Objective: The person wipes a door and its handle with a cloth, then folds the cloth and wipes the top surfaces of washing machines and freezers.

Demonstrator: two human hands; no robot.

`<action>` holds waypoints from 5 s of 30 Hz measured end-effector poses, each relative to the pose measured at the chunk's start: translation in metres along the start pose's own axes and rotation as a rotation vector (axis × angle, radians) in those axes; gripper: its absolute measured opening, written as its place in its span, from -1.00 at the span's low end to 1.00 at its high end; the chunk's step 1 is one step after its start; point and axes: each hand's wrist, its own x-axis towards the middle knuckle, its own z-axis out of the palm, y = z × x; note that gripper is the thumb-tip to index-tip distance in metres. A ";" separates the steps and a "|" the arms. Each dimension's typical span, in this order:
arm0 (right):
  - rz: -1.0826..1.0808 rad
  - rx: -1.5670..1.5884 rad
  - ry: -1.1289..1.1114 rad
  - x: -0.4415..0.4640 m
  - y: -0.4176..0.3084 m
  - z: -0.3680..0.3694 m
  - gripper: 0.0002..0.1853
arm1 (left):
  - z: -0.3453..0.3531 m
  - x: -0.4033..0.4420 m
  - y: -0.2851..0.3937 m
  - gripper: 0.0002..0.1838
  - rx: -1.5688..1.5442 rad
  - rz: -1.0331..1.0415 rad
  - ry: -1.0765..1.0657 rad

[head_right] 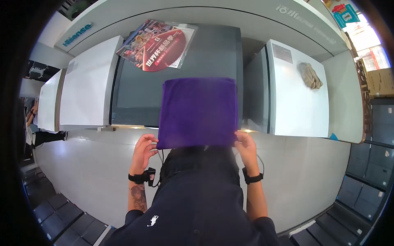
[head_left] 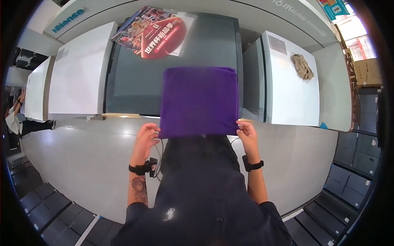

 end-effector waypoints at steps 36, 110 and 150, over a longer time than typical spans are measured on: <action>-0.579 -0.744 0.256 0.139 -0.043 0.036 -0.65 | 0.042 0.131 0.067 -0.53 1.022 0.896 0.132; -0.245 -1.259 -0.224 0.272 -0.069 0.015 -0.24 | 0.227 0.262 0.079 -0.15 1.840 0.309 -0.178; -0.350 -1.277 -0.117 0.349 -0.063 0.014 -0.30 | 0.231 0.331 0.104 -0.16 1.717 0.442 -0.030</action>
